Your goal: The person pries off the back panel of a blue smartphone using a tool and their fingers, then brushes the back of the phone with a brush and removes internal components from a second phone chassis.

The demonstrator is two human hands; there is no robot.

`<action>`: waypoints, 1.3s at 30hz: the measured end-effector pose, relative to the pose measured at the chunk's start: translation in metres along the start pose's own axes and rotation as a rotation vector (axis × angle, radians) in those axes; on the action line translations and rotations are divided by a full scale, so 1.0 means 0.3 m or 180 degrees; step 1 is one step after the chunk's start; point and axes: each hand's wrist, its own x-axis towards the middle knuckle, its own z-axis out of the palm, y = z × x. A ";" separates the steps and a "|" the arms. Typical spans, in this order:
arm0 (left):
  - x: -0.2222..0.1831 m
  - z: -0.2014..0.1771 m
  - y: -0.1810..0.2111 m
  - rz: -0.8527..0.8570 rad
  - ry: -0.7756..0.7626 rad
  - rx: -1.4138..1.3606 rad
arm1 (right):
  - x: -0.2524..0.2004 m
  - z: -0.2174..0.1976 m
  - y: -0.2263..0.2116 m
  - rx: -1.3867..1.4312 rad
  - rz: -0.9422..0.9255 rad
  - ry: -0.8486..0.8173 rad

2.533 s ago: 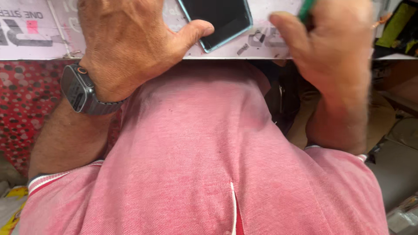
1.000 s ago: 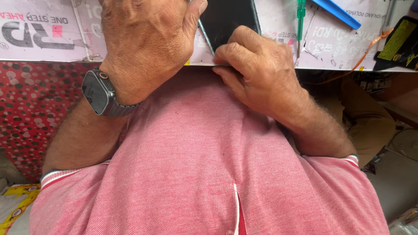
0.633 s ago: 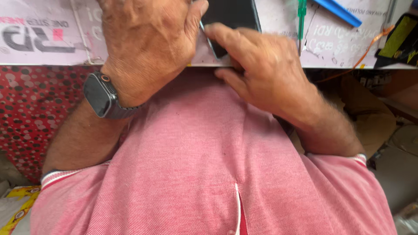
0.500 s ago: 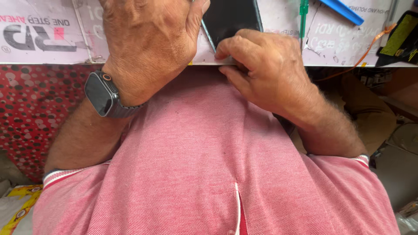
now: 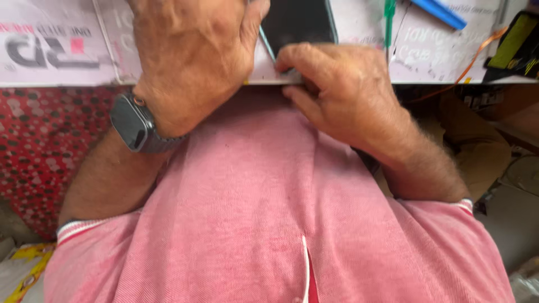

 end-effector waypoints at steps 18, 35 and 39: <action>-0.025 0.023 0.007 -0.0008 -0.0041 0.0056 | 0.011 -0.028 -0.017 0.0068 0.0444 -0.0489; -0.027 0.018 -0.001 -0.0020 -0.0036 0.0101 | 0.000 -0.024 -0.002 0.0173 -0.0048 -0.0522; -0.019 0.006 -0.004 0.0071 0.0079 -0.0069 | 0.018 -0.050 0.013 0.0314 -0.0055 -0.0027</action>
